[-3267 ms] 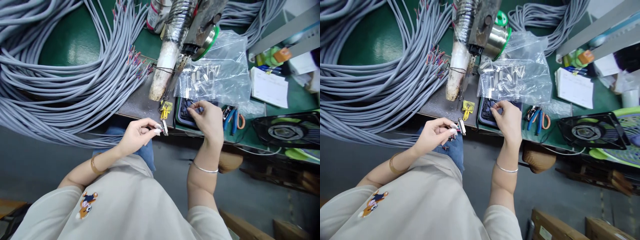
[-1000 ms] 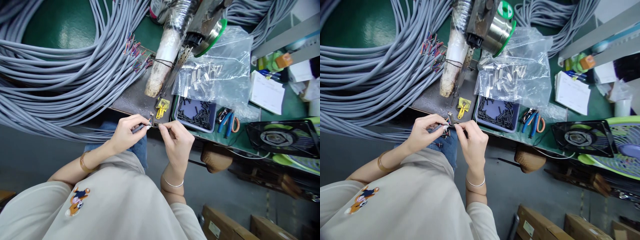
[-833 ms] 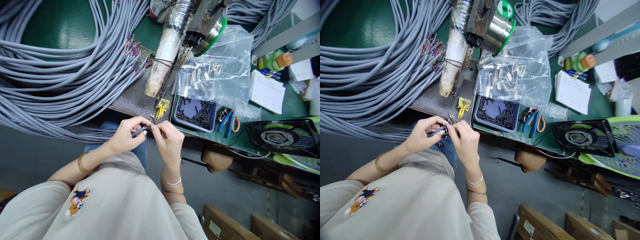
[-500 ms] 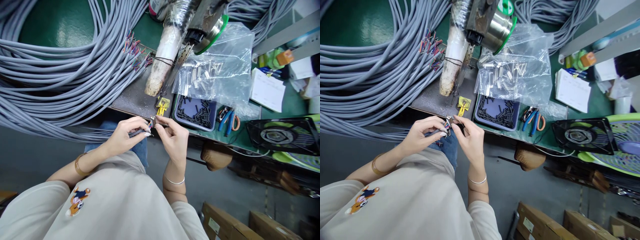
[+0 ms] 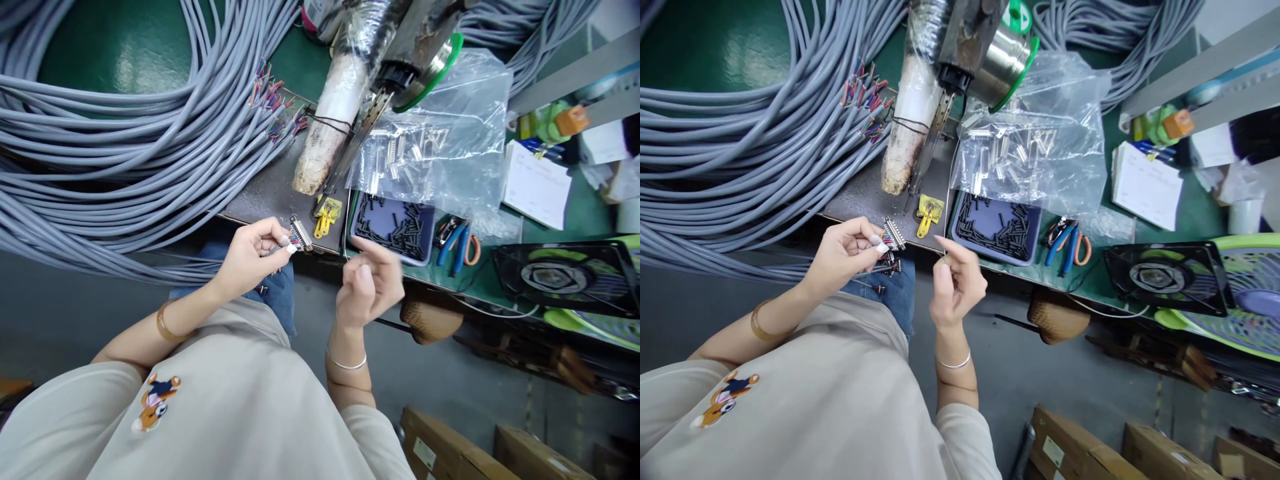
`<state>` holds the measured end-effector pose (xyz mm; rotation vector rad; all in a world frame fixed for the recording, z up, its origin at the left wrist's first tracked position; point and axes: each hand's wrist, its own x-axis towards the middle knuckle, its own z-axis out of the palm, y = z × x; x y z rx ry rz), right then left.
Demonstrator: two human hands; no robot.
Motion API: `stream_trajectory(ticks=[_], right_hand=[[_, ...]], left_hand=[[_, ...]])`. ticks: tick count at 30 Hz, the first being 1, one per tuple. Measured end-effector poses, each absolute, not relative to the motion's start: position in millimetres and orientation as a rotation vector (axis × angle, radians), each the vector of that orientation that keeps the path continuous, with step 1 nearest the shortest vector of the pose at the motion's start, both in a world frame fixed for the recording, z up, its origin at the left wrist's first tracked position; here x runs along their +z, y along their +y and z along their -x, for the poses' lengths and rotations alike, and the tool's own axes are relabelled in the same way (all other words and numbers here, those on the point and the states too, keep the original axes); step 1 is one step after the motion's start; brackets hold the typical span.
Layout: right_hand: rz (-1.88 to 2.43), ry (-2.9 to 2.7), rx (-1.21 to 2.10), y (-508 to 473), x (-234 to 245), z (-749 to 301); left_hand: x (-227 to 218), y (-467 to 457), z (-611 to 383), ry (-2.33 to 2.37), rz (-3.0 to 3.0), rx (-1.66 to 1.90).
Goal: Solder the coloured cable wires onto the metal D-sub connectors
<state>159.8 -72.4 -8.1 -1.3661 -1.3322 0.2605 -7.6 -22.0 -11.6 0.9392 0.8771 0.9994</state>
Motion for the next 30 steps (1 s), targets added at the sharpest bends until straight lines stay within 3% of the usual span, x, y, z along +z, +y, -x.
stream_trajectory(ticks=[4, 10, 30], right_hand=[[1.347, -1.277, 0.198, -72.4, -15.0, -159.8], [1.397, -1.442, 0.452, -62.0, -22.0, -157.0], [1.324, -1.457, 0.426, -38.4, -9.2, -156.3]], left_hand=[[-12.8, -13.9, 3.1, 0.914, -0.895, 1.020], [-15.0, -2.5, -6.2, 0.883, -0.926, 1.083], [0.4, 12.7, -15.4, 0.943, -1.022, 1.172]])
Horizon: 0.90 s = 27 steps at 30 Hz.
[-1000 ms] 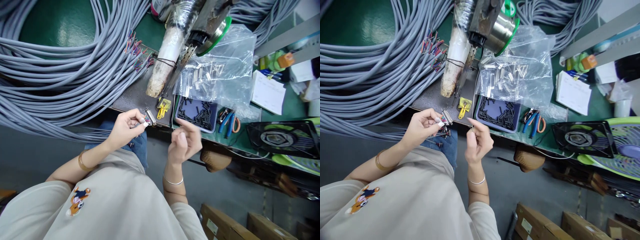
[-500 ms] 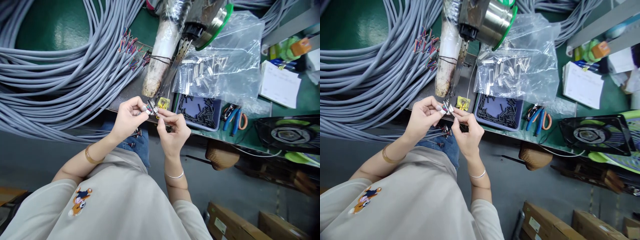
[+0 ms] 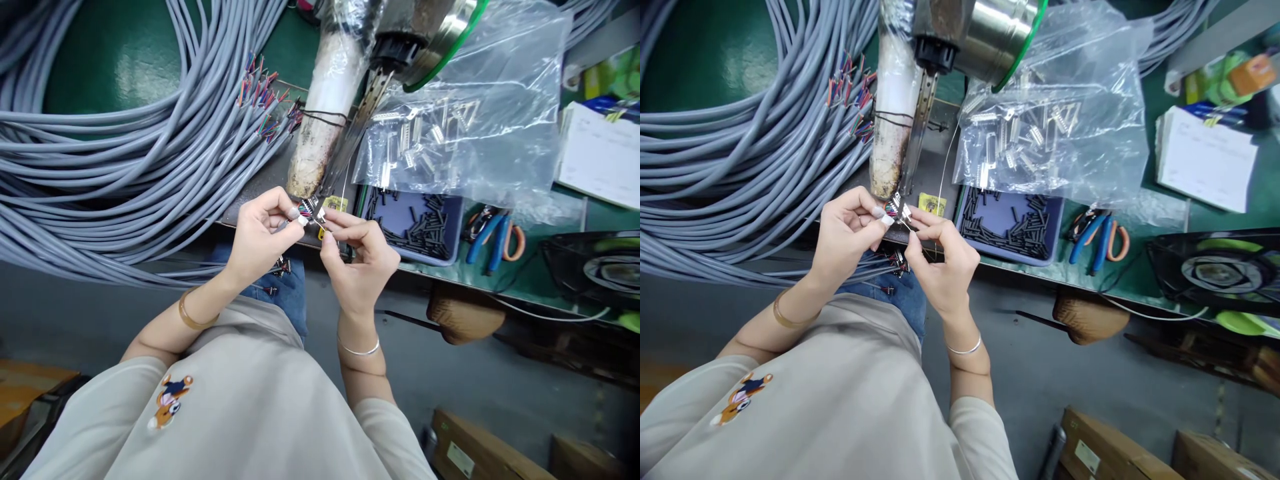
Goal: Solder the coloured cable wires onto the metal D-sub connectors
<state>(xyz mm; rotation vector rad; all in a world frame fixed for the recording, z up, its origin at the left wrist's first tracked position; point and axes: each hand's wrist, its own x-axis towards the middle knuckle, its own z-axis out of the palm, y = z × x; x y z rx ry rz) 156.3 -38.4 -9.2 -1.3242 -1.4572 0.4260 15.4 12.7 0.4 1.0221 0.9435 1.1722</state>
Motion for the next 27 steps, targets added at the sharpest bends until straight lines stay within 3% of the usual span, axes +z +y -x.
stream_trajectory(ticks=[17, 27], right_hand=[[1.323, -1.777, -0.034, -34.1, -3.2, -157.1], [1.249, -1.465, 0.010, -49.9, -9.5, -170.4]], left_hand=[[1.5, 15.9, -14.0, 0.911, -0.967, 1.127], [-3.1, 13.3, -12.0, 0.946, -0.902, 1.019]])
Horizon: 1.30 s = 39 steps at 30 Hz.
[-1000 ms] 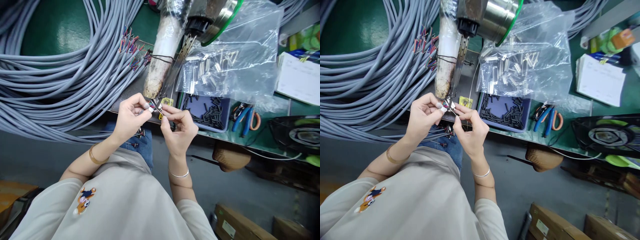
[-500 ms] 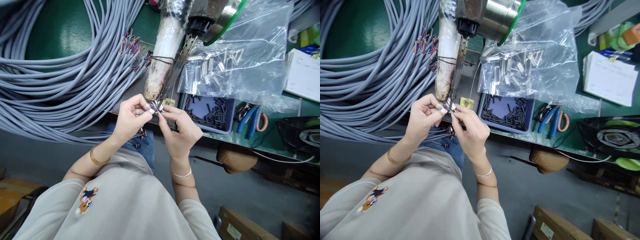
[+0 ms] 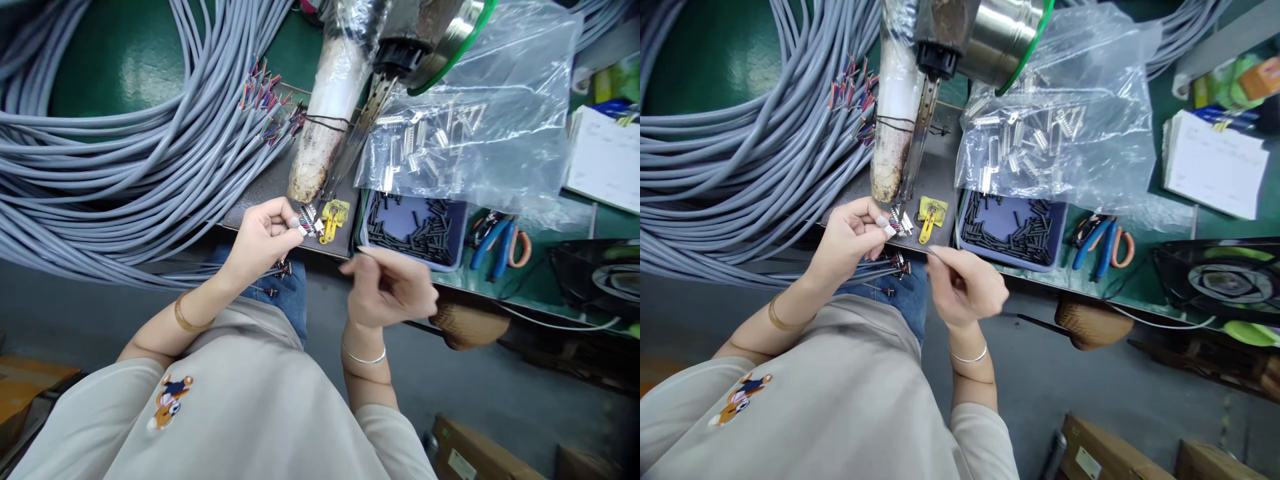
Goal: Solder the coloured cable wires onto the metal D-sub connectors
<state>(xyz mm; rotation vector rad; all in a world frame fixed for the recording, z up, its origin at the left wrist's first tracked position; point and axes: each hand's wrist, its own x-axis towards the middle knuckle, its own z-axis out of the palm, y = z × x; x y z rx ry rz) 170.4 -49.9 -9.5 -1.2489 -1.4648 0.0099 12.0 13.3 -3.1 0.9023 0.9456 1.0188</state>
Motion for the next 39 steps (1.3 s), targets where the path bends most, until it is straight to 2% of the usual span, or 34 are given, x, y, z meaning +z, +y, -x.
stream_trajectory(ticks=[4, 8, 13, 29, 33, 36, 39], right_hand=[[1.207, -1.276, 0.072, -55.0, -8.1, -168.7], [1.357, -1.538, 0.171, -52.7, -12.2, -166.6], [1.299, -1.622, 0.237, -43.9, -16.4, -163.9], [1.250, -1.798, 0.082, -45.1, -8.5, -163.2], [1.237, -1.742, 0.132, -56.8, 1.1, -177.5], [1.224, -1.726, 0.008, -67.5, 16.9, -195.6], [1.586, -1.797, -0.200, -68.1, 31.4, -218.6]], left_hand=[[-1.7, 12.4, -11.4, 0.950, -0.881, 1.017], [-1.9, 13.0, -10.6, 0.934, -0.864, 1.011], [-2.3, 14.4, -11.0, 0.924, -0.832, 0.998], [1.0, 13.8, -7.0, 0.946, -0.871, 0.952], [-0.4, 4.6, -4.8, 0.975, -0.963, 0.830], [-4.0, -8.1, 0.2, 0.892, -1.213, 0.650], [-10.7, -23.6, 7.1, 0.733, -1.585, 0.417]])
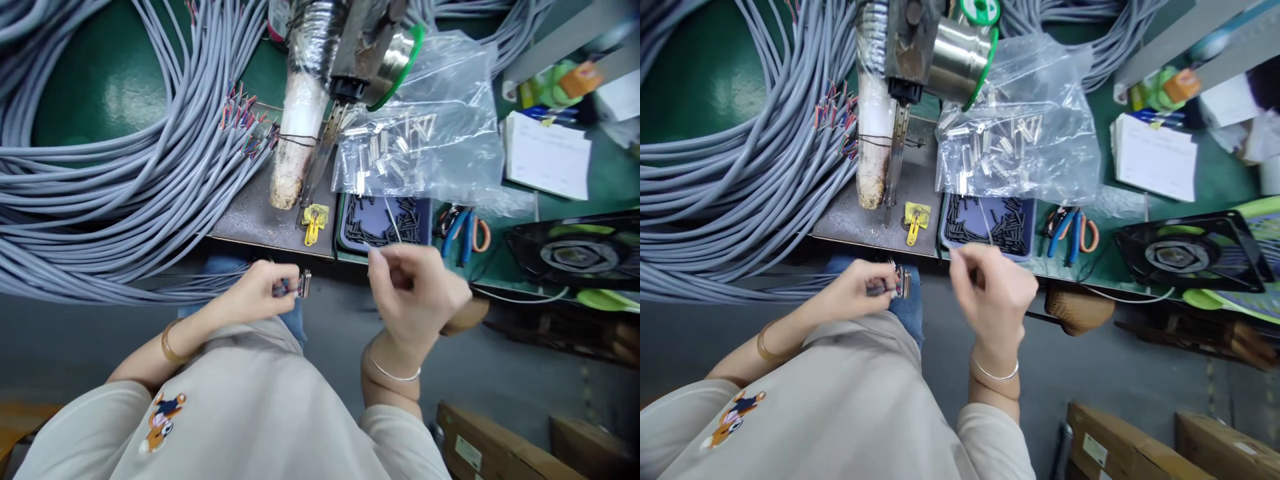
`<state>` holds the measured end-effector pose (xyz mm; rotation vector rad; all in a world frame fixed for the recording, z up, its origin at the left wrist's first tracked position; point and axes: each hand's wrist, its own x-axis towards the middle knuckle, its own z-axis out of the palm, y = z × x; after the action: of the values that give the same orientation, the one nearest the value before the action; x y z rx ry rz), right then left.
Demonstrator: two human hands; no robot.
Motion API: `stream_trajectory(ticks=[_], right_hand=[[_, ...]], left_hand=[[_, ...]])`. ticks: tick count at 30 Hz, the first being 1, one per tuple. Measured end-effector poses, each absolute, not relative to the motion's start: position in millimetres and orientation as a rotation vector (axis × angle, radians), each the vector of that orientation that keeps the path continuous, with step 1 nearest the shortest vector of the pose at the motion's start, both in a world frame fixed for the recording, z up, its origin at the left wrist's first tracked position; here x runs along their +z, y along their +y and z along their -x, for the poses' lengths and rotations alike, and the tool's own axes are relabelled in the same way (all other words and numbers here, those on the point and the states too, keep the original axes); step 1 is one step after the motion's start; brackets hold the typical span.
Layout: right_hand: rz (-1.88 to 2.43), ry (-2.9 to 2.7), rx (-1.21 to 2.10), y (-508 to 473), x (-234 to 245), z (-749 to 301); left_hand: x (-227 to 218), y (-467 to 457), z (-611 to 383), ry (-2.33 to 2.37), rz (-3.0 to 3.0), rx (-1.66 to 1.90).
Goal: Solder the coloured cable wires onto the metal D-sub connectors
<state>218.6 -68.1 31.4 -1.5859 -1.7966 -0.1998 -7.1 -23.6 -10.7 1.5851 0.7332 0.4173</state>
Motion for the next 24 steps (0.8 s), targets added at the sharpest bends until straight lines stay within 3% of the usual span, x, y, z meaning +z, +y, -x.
stream_trajectory(ticks=[3, 7, 12, 15, 19, 24], right_hand=[[1.914, -1.829, -0.196, -57.3, 39.0, -247.5], [1.865, -1.531, -0.222, -26.2, 51.6, -286.2], [1.722, -1.628, -0.137, 64.4, 86.3, -312.9], [1.964, -1.929, -0.150, 134.1, 97.8, -317.1], [2.126, -2.018, -0.023, 196.0, 88.2, -315.3], [2.226, -1.898, -0.073, 196.8, 76.9, -312.6]], left_hand=[[-22.4, -39.7, 15.4, 0.630, -1.844, 0.200], [-40.1, -54.3, 28.4, 0.608, -1.983, 0.020], [-34.7, -52.0, 32.7, 0.597, -1.967, 0.131], [-20.1, -48.9, 27.0, 0.578, -1.922, 0.203], [-10.0, -51.0, 26.1, 0.609, -1.844, 0.239], [-19.2, -53.2, 43.6, 0.721, -1.700, 0.258]])
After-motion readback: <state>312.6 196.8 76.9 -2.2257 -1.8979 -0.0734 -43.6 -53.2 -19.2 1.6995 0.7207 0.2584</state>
